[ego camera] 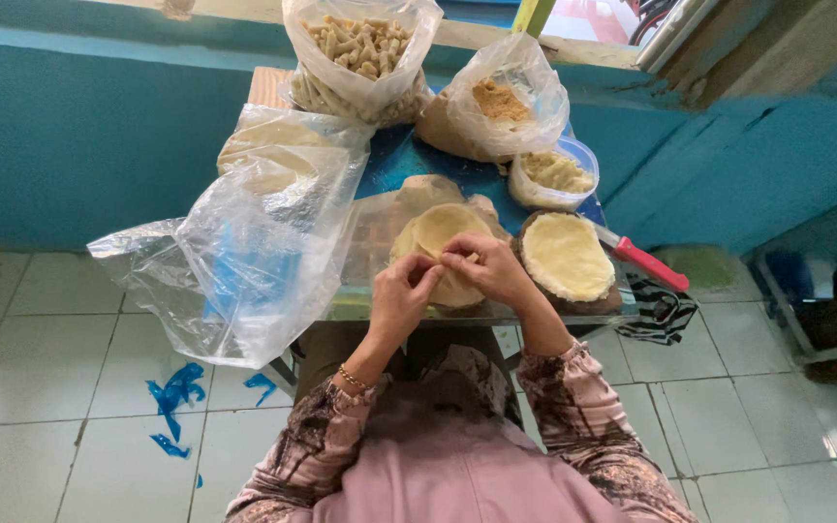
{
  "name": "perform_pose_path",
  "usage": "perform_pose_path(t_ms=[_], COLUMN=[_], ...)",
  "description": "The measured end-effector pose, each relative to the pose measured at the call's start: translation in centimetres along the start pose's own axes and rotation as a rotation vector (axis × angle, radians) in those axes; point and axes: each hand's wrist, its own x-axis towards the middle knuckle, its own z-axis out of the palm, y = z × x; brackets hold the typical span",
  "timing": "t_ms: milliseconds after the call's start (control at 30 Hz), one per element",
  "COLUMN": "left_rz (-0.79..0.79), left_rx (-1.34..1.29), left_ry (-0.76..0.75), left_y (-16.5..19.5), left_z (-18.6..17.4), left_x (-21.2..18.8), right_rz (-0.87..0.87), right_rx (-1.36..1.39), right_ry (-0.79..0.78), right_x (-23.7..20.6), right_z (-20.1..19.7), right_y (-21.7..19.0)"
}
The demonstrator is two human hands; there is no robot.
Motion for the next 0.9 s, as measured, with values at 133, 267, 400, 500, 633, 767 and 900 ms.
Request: perform_pose_path(t_ms=[133, 267, 400, 500, 633, 767, 900], left_rz=[-0.093, -0.068, -0.124, -0.154, -0.254, -0.33, -0.233], left_rx=[-0.045, -0.21, -0.463, -0.559, -0.725, -0.742, -0.715], left_ry=[-0.012, -0.033, -0.07, -0.052, -0.032, -0.002, -0.005], left_y=[-0.4, -1.4, -3.1, -3.9, -3.4, -2.0, -1.1], left_z=[-0.1, 0.1, 0.2, 0.1, -0.1, 0.5, 0.6], left_x=[-0.1, 0.0, -0.8, -1.8, -2.3, -1.8, -0.7], right_rz=[-0.047, 0.061, 0.186, 0.311, 0.392, 0.275, 0.101], right_rx=[0.103, 0.152, 0.431, 0.601, 0.869, 0.784, 0.612], right_ry=[-0.007, -0.002, 0.022, 0.086, 0.134, 0.172, 0.189], right_x=[-0.4, -0.8, -1.6, -2.3, -2.6, -3.8, -5.7], right_z=[0.2, 0.2, 0.7, 1.0, 1.1, 2.4, 3.4], right_y=[0.4, 0.8, 1.8, 2.8, 3.4, 2.5, 1.0])
